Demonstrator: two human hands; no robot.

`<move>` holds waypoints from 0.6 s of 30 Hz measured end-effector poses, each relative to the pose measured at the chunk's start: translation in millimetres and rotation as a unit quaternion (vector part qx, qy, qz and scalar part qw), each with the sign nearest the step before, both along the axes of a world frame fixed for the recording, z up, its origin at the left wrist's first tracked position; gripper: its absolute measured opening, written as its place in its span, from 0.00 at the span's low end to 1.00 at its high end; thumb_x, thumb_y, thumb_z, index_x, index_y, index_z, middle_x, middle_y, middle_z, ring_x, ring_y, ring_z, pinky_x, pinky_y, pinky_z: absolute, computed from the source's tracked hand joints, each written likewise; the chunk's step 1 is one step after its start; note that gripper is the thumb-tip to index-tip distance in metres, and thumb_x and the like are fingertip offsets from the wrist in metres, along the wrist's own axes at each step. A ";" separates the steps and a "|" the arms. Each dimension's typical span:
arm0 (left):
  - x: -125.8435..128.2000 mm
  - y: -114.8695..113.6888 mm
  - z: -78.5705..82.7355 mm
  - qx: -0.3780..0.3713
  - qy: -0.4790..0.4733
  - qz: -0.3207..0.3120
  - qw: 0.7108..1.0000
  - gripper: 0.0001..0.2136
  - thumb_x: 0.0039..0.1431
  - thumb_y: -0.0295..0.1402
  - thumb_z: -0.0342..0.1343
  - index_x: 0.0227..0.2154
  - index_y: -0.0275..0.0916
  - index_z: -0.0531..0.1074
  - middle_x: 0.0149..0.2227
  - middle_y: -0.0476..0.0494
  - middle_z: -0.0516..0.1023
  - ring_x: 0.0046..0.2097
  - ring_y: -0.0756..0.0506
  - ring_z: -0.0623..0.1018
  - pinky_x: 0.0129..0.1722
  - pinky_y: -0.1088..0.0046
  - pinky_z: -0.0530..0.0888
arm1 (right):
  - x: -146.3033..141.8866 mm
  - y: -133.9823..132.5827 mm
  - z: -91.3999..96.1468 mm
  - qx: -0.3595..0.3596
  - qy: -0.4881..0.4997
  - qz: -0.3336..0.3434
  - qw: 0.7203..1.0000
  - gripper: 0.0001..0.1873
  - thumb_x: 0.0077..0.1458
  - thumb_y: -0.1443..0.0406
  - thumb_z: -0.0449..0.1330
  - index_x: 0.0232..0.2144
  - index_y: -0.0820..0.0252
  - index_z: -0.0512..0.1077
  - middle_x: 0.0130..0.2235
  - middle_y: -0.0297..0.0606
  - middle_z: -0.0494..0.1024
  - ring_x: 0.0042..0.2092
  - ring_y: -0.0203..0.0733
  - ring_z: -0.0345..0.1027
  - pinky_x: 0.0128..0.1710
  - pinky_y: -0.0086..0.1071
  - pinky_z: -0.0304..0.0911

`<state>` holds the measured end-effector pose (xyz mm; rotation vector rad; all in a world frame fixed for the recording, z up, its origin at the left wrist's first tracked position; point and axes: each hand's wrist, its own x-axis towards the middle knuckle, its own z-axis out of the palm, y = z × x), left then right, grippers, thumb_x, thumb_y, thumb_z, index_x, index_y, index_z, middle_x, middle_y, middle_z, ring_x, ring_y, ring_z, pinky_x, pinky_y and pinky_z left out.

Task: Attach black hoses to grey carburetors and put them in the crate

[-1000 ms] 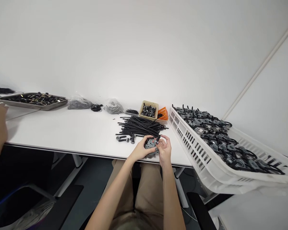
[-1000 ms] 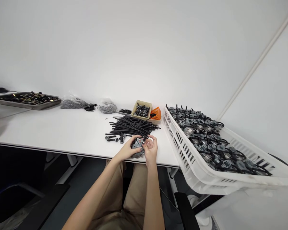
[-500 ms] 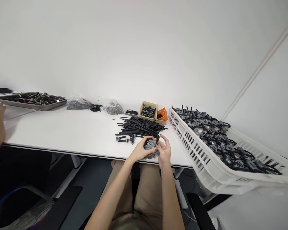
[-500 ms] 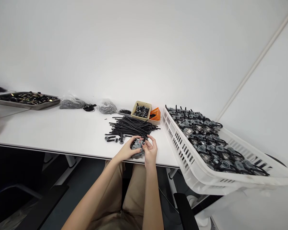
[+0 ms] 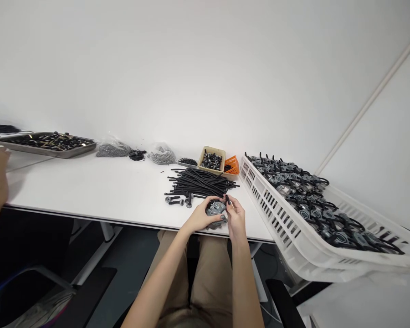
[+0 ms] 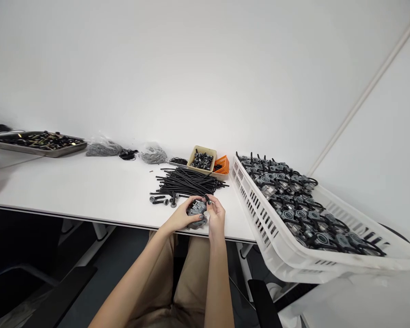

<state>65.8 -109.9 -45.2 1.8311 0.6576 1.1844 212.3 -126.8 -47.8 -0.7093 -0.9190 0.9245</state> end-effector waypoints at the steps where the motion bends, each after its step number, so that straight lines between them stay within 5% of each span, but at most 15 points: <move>1: 0.1 0.6 -0.1 0.003 -0.004 -0.004 1.000 0.27 0.50 0.36 0.66 0.54 0.42 0.68 0.56 0.41 0.73 0.57 0.40 0.72 0.60 0.62 0.66 | 2.6 3.8 -0.8 0.002 0.014 0.008 1.000 0.15 0.44 0.59 0.69 0.36 0.57 0.77 0.41 0.39 0.80 0.43 0.43 0.73 0.48 0.39 0.67; 6: 1.2 4.5 -3.0 0.000 -0.015 -0.005 1.000 0.29 0.50 0.36 0.66 0.56 0.43 0.67 0.58 0.39 0.72 0.58 0.40 0.71 0.61 0.59 0.64 | 10.5 15.0 -3.2 0.006 0.035 0.096 0.995 0.14 0.40 0.60 0.71 0.32 0.56 0.78 0.38 0.34 0.79 0.41 0.40 0.72 0.50 0.37 0.66; 13: 2.2 7.0 -5.9 -0.010 -0.020 -0.010 1.000 0.27 0.51 0.38 0.65 0.55 0.42 0.67 0.57 0.40 0.73 0.58 0.40 0.71 0.61 0.61 0.64 | 3.7 7.5 -3.6 0.017 0.041 0.106 0.993 0.17 0.45 0.58 0.68 0.38 0.54 0.75 0.41 0.37 0.78 0.45 0.43 0.72 0.49 0.38 0.66; 18: 0.6 4.2 -3.6 -0.023 0.003 0.003 1.000 0.28 0.50 0.37 0.64 0.55 0.41 0.67 0.56 0.39 0.73 0.57 0.39 0.72 0.60 0.60 0.64 | 1.3 6.2 0.0 0.025 0.000 -0.012 1.000 0.19 0.38 0.61 0.72 0.34 0.57 0.73 0.34 0.34 0.77 0.39 0.40 0.71 0.45 0.35 0.65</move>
